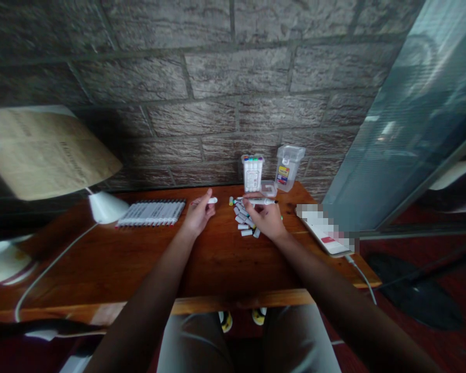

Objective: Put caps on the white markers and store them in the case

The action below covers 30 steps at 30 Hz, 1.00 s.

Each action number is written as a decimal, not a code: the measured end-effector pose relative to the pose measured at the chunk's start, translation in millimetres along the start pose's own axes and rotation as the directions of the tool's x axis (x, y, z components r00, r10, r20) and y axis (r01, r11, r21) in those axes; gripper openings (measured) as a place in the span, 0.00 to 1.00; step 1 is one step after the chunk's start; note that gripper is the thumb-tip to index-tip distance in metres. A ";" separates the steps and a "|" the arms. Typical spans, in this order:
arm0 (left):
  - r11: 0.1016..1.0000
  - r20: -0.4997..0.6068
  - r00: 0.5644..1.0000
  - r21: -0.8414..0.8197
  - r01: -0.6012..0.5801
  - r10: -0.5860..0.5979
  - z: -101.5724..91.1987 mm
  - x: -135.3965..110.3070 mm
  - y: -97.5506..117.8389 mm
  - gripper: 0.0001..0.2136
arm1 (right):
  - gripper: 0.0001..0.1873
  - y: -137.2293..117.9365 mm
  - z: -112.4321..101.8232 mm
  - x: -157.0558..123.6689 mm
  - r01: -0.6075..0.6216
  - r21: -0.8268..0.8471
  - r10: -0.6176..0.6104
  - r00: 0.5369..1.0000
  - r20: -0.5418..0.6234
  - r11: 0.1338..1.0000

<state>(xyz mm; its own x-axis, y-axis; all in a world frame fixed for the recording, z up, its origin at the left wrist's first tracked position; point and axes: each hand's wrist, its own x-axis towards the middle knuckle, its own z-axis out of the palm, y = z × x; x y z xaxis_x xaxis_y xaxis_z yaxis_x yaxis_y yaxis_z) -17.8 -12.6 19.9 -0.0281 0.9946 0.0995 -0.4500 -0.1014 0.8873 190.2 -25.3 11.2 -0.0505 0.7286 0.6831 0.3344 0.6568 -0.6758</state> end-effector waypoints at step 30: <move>0.979 -0.027 0.996 0.192 -0.074 0.080 5.8 2.7 -11.1 0.28 | 0.12 -6.1 0.3 -4.5 0.021 -0.059 -0.018 0.998 0.054 0.998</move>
<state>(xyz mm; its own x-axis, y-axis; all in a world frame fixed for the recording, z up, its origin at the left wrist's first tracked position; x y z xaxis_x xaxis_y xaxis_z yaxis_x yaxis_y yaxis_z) -7.7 -8.9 13.0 -0.0878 0.9835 0.1584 -0.2671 -0.1764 0.9474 188.1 -32.5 12.2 -0.1068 0.7261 0.6793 0.3879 0.6595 -0.6439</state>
